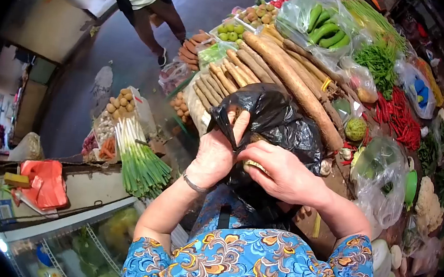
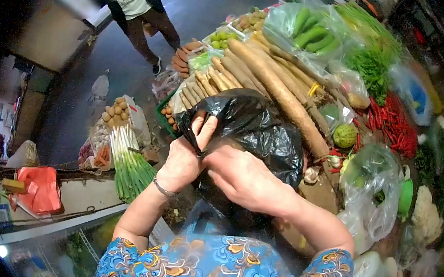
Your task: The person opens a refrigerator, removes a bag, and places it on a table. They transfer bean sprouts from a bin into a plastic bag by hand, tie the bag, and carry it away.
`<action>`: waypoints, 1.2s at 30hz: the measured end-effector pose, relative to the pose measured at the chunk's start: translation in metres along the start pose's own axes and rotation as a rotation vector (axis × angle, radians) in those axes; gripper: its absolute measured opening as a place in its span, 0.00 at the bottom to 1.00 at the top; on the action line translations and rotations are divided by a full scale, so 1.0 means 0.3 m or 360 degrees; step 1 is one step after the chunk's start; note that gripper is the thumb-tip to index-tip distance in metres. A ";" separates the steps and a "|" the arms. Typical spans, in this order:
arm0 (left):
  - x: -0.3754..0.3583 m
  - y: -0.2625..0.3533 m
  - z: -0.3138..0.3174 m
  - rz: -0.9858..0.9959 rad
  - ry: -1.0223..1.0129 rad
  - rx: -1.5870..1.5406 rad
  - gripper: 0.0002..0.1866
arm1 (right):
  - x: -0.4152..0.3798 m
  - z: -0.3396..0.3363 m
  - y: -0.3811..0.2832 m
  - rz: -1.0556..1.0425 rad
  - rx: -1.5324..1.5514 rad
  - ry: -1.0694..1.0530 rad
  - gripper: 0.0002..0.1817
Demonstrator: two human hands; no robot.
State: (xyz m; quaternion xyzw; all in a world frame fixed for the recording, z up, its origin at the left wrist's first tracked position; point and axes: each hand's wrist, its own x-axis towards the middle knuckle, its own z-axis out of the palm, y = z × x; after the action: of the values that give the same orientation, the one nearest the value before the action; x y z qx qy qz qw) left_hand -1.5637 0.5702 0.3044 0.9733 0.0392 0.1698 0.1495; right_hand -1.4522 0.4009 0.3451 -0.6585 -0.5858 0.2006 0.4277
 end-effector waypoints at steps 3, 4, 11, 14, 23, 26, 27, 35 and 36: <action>0.005 0.007 -0.050 -0.0630 -0.0432 -0.0053 0.42 | -0.012 0.004 0.103 0.0201 -0.0812 0.0098 0.32; -0.032 -0.045 -0.024 -0.0587 -0.0382 -0.0044 0.42 | -0.016 -0.026 0.148 0.0458 -0.0860 0.0026 0.42; 0.049 -0.086 -0.035 -0.0485 -0.0007 -0.0277 0.48 | 0.067 -0.046 0.178 0.0197 -0.0932 0.0132 0.52; 0.125 -0.126 -0.035 -0.0011 0.0135 0.0007 0.46 | 0.120 -0.003 0.270 0.0175 -0.0915 0.0310 0.38; 0.215 -0.292 0.120 -0.0852 -0.0483 -0.0730 0.30 | 0.214 -0.141 0.613 0.0626 -0.0690 0.0531 0.11; 0.201 -0.301 0.192 -0.0843 -0.0275 -0.0877 0.29 | 0.185 -0.139 0.658 0.0621 -0.0891 0.0505 0.12; 0.189 -0.294 0.198 -0.0806 -0.0260 -0.0866 0.30 | 0.168 -0.146 0.667 0.0648 -0.1007 0.0460 0.12; 0.159 -0.044 0.179 -0.0339 -0.0522 -0.0300 0.38 | 0.092 -0.169 0.223 -0.0052 -0.0548 0.0164 0.15; 0.158 -0.042 0.196 -0.0301 -0.0523 -0.0223 0.38 | 0.058 -0.135 0.214 -0.0041 -0.0450 -0.0062 0.14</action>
State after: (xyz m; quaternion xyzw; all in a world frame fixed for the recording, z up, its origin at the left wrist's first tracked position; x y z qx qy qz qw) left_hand -1.4995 0.5719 0.2630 0.9671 0.0935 -0.0037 0.2366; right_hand -1.3788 0.4074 0.3205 -0.7007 -0.6247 0.1234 0.3219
